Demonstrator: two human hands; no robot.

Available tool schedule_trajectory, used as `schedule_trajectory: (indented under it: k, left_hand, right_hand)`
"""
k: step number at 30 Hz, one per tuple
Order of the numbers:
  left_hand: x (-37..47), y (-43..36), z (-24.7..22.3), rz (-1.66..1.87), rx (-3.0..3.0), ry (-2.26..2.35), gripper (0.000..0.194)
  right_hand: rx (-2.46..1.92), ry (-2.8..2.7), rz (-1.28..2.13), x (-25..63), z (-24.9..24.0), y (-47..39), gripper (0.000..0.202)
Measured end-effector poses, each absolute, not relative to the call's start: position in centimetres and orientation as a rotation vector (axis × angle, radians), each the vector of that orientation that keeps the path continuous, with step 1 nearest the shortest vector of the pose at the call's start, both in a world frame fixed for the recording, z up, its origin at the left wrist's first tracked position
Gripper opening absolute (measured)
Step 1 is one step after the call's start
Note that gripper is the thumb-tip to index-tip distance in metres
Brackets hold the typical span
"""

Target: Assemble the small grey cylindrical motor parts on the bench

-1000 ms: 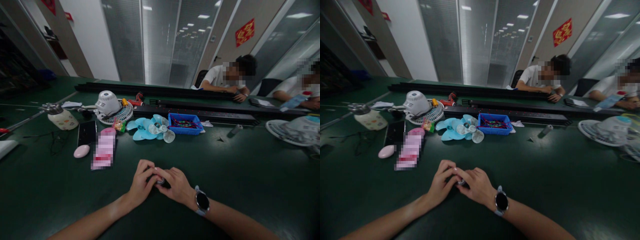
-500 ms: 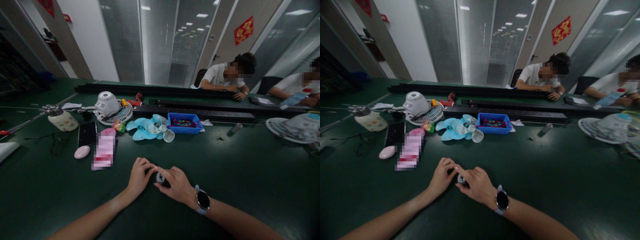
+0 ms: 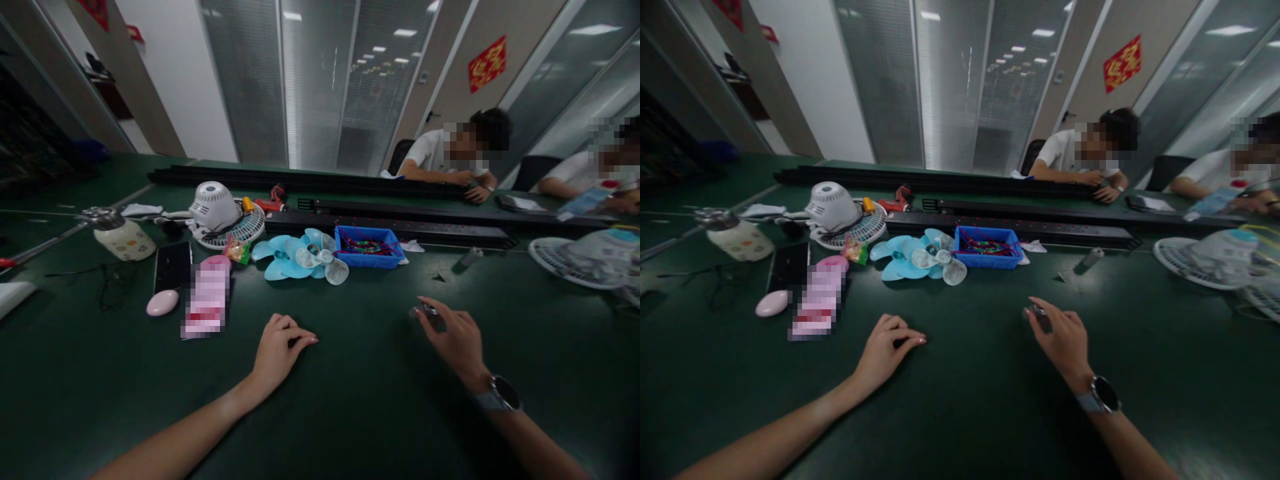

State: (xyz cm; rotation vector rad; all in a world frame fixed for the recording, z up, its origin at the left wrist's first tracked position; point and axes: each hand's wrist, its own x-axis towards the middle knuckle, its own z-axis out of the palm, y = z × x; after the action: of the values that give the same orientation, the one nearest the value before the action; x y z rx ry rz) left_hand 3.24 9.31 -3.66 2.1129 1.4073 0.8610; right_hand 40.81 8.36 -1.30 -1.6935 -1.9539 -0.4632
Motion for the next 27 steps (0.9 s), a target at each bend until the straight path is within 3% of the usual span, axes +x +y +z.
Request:
schedule_trajectory:
  k: [5, 10, 18, 22, 27]
  left_hand:
    - [3.2, 9.3, -3.7, 0.833, 2.133, 1.422, 0.02]
    - [3.2, 9.3, -3.4, 0.816, 2.147, 1.406, 0.021]
    - [3.2, 9.1, -3.1, 0.919, 1.987, 1.46, 0.028]
    - [3.1, 9.1, -3.4, 0.942, 1.914, 1.513, 0.029]
    - [3.2, 9.0, -3.7, 0.957, 1.889, 1.546, 0.028]
  right_hand:
    - [-1.933, -1.827, -0.658, 45.4, -2.3, 8.0, 0.046]
    - [-2.042, -1.789, -0.635, 46.0, -2.6, 7.7, 0.05]
    - [-2.058, -1.678, -0.782, 41.3, 1.6, 7.8, 0.052]
    - [-1.587, -2.107, -0.421, 36.0, 2.4, 8.0, 0.031]
    - [-1.259, -2.462, 0.038, 27.9, 0.3, 8.7, 0.024]
